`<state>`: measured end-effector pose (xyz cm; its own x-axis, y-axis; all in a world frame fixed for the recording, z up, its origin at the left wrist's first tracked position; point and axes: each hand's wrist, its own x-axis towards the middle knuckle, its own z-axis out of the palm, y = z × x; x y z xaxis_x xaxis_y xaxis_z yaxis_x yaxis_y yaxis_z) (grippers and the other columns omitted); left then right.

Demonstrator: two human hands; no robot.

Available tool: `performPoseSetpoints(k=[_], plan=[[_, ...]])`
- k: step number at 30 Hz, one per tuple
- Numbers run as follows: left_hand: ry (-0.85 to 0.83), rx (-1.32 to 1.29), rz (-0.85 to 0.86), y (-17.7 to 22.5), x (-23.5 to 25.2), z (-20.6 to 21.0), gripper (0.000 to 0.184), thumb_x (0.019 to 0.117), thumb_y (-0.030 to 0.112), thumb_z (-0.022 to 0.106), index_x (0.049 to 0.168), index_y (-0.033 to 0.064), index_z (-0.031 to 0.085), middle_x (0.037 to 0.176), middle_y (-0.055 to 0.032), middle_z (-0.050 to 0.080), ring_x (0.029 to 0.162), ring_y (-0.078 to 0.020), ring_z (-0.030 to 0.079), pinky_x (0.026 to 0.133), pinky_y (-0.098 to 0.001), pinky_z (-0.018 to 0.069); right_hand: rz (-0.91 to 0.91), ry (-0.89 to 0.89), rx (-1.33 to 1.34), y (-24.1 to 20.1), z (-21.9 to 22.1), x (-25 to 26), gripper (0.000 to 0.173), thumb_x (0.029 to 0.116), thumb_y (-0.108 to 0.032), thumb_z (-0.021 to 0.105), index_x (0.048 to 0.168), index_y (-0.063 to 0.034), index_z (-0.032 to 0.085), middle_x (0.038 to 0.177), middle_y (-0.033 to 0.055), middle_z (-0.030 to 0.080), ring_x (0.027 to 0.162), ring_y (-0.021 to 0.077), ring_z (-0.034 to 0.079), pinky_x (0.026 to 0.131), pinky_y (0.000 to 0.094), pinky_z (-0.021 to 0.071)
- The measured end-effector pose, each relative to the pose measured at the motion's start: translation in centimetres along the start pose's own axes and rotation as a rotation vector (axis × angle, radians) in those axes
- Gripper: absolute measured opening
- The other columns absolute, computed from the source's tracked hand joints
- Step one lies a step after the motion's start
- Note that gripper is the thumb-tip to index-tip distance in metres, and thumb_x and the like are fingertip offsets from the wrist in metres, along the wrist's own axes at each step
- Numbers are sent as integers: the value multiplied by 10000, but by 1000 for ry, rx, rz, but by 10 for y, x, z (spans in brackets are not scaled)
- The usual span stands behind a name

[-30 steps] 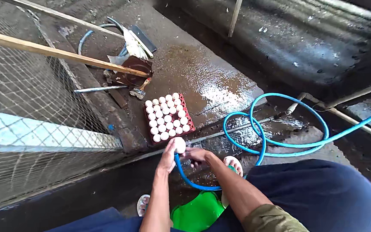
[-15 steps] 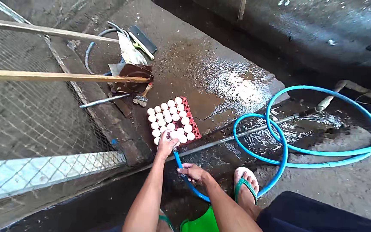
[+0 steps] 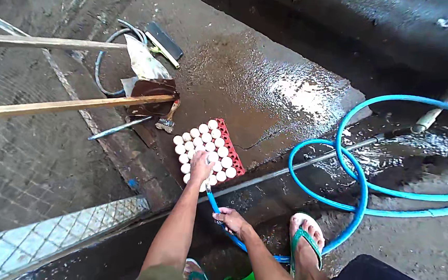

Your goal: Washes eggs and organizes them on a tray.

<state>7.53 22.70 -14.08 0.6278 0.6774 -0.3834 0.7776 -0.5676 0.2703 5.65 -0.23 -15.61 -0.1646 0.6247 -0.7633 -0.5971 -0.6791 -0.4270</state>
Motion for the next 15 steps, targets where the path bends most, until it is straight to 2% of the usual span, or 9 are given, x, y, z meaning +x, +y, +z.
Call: performPoseSetpoints(k=[2, 4, 5, 7, 8, 10, 12, 13, 15], plan=[[31, 5, -11, -4, -2, -5, 467, 936, 334, 694, 1338, 102, 641, 1500, -198, 464, 1425, -426, 363, 1151, -643, 277, 7, 2, 5, 1, 2, -1, 350, 1041, -314, 616, 1352, -154, 614, 974, 23, 648, 573, 59, 450, 508, 227, 378], [77, 12, -5, -9, 2, -11, 417, 971, 285, 618, 1346, 105, 633, 1524, -207, 416, 1415, -444, 346, 1122, -662, 274, 11, 2, 11, 1, 3, 0, 347, 1041, -305, 617, 1350, -146, 616, 978, 30, 649, 583, 63, 451, 517, 234, 379], [71, 12, 0, -12, 5, -15, 417, 1001, 255, 584, 1391, 108, 607, 1550, -204, 400, 1435, -438, 335, 1136, -657, 263, 7, 1, 13, 2, 4, 1, 342, 1041, -301, 619, 1344, -143, 619, 971, 29, 651, 580, 62, 455, 513, 232, 380], [45, 35, 11, -21, 13, -22, 420, 1030, 219, 539, 1432, 103, 574, 1553, -186, 424, 1448, -403, 363, 1157, -637, 278, 6, -2, 15, 4, 5, 2, 336, 1041, -301, 618, 1335, -141, 623, 966, 27, 652, 582, 61, 461, 513, 230, 381], [50, 61, 9, -23, 15, -25, 394, 1034, 223, 536, 1403, 97, 598, 1522, -177, 469, 1428, -383, 405, 1146, -629, 300, 7, 1, 14, 4, 5, 3, 337, 1040, -303, 619, 1336, -142, 623, 967, 24, 650, 587, 61, 464, 517, 230, 384], [76, 129, -13, -20, 19, -32, 335, 1026, 257, 552, 1269, 51, 656, 1406, -188, 563, 1347, -373, 490, 1091, -617, 357, 10, 8, 10, 4, 5, 4, 340, 1040, -306, 619, 1340, -145, 622, 975, 26, 653, 598, 65, 470, 529, 233, 391], [76, 176, -29, -17, 22, -35, 331, 1016, 278, 570, 1183, 10, 669, 1369, -206, 570, 1327, -384, 495, 1077, -606, 373, 12, 18, 12, 6, 5, 5, 343, 1041, -309, 618, 1343, -146, 621, 971, 29, 652, 596, 66, 467, 528, 235, 389], [75, 190, -10, -16, 23, -34, 337, 1008, 281, 580, 1178, 3, 667, 1373, -211, 567, 1329, -385, 494, 1079, -600, 372, 11, 19, 11, 6, 5, 6, 343, 1042, -310, 616, 1345, -149, 620, 973, 28, 652, 596, 67, 468, 528, 236, 390], [53, 217, 54, -12, 28, -31, 386, 1003, 308, 593, 1250, 18, 653, 1401, -208, 562, 1351, -377, 488, 1095, -601, 360, 9, 23, 20, 6, 5, 7, 341, 1042, -307, 616, 1345, -150, 622, 967, 26, 651, 589, 63, 463, 520, 233, 385]])
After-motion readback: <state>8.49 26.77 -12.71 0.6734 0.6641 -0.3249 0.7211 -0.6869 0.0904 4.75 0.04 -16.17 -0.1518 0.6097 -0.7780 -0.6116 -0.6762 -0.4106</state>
